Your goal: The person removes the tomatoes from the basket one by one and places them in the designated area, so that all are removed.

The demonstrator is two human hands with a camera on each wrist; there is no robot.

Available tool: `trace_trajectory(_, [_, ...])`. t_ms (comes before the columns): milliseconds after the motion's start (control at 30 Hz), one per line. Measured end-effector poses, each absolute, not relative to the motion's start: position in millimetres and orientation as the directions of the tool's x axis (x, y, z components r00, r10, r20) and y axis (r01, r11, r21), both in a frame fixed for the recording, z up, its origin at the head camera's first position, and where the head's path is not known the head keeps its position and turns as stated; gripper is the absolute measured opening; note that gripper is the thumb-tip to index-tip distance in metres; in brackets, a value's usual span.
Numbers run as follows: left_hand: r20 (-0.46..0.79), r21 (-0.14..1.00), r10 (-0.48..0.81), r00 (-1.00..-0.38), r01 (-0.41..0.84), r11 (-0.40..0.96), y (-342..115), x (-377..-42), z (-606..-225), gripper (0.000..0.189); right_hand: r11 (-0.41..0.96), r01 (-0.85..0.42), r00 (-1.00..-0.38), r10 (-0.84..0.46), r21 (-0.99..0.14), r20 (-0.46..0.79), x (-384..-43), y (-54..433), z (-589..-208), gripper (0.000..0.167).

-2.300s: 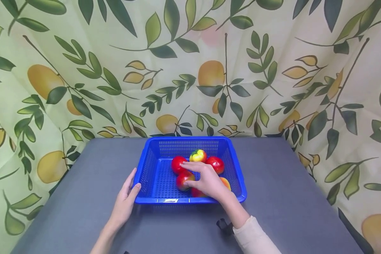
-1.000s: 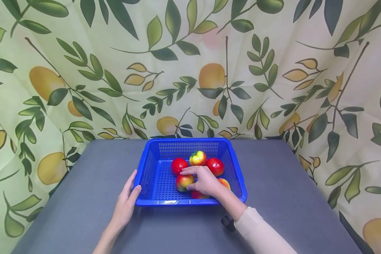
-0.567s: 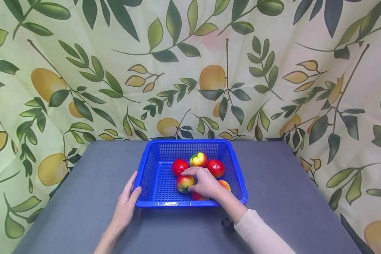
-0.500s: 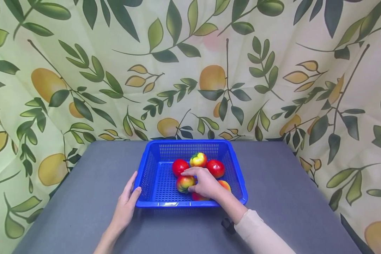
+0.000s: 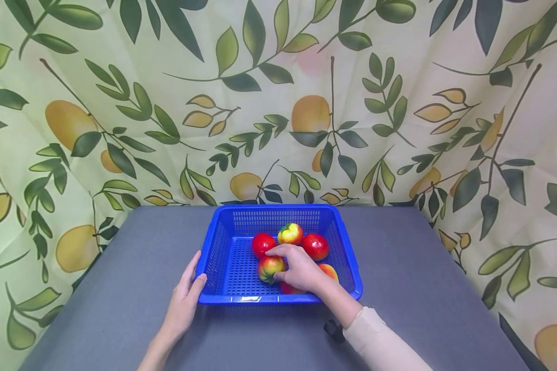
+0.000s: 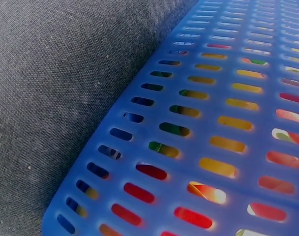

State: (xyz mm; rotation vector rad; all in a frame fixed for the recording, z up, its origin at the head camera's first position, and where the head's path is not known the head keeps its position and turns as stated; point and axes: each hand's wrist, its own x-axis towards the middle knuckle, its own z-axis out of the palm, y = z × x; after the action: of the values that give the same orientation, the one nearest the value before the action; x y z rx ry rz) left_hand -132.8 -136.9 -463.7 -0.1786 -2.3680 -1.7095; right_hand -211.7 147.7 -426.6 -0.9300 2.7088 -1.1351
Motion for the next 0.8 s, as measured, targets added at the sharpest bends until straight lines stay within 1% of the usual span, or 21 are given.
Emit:
trace_trajectory(167, [0.227, 0.924, -0.025, -0.974, 0.207, 0.32, -137.5, -132.2, -462.4, 0.056, 0.537, -0.503, -0.82, -0.544, -0.677, 0.177, -210.6, 147.6, -426.2, 0.05])
trace_trajectory(633, [0.231, 0.921, -0.016, -0.973, 0.214, 0.326, -136.8, -132.6, -462.5, 0.057, 0.552, -0.403, -0.872, -0.473, -0.73, 0.124, -209.2, 147.3, -423.1, 0.051])
trace_trajectory(800, [0.219, 0.923, -0.025, -0.975, 0.198, 0.331, -137.2, -133.4, -463.5, 0.056, 0.553, -0.409, -0.872, -0.471, -0.726, 0.133, -208.6, 147.3, -423.5, 0.051])
